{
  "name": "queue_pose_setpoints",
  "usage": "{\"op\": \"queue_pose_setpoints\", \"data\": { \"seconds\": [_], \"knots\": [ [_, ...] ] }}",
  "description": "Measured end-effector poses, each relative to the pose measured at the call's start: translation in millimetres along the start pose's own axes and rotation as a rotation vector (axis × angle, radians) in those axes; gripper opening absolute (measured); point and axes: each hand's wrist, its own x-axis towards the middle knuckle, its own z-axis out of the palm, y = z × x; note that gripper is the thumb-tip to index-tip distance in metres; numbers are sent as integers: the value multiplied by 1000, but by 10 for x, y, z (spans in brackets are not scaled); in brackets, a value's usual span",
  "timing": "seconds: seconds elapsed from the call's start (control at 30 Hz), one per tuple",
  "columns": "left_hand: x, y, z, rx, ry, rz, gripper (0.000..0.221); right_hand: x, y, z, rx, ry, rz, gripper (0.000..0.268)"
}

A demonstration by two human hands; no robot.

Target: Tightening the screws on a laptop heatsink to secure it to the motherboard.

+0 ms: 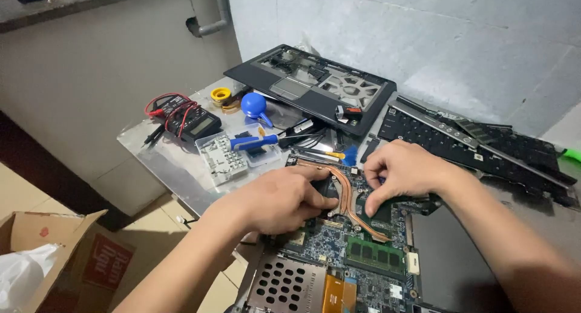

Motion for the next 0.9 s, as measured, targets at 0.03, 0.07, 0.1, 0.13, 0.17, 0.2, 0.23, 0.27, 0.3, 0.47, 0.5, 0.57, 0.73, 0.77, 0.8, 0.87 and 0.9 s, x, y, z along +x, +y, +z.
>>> {"op": "queue_pose_setpoints", "data": {
  "seconds": [0.03,0.07,0.1,0.13,0.17,0.2,0.23,0.27,0.3,0.47,0.5,0.57,0.73,0.77,0.8,0.87,0.9],
  "knots": [
    [4,-9,1,0,-2,1,32,-17,-31,-9,2,1,2,57],
    [8,-19,1,7,-9,11,33,-33,-63,-18,0,-3,6,55],
    [7,-31,0,14,-16,19,33,-45,-99,-26,-1,-8,10,54],
    [-2,-28,-6,14,-17,19,33,-38,-99,-22,0,-9,10,54],
    [-11,-24,-9,0,-6,21,32,-32,-97,-19,-3,-12,15,54],
    [-19,-18,-13,-13,6,22,30,-28,-94,-16,-7,-16,20,54],
    [-13,-22,-19,-14,5,23,30,-22,-90,-19,-6,-17,22,54],
    [-9,-24,-24,-2,7,34,30,-19,-86,-19,-1,-13,18,55],
    [-11,-23,-20,11,8,44,29,-20,-82,-11,4,-9,13,55],
    [-20,-48,-6,-15,15,49,29,36,76,37,128,61,-4,54],
    [-24,-45,-6,-24,10,47,29,27,65,32,145,69,-7,55],
    [-27,-73,17,-19,19,61,29,19,90,32,134,59,2,54],
    [-38,-77,-3,-9,33,86,28,-51,12,-64,88,-23,-4,50],
    [-40,-77,-2,-13,36,88,28,-58,-4,-72,82,-27,-11,50],
    [-41,-78,0,-17,38,89,28,-64,-20,-80,77,-31,-17,50],
    [-41,-76,-1,-18,41,91,27,-113,-77,-92,82,-26,-5,50],
    [-43,-74,0,-17,44,93,27,-139,-106,-94,86,-18,7,51]
  ]
}}
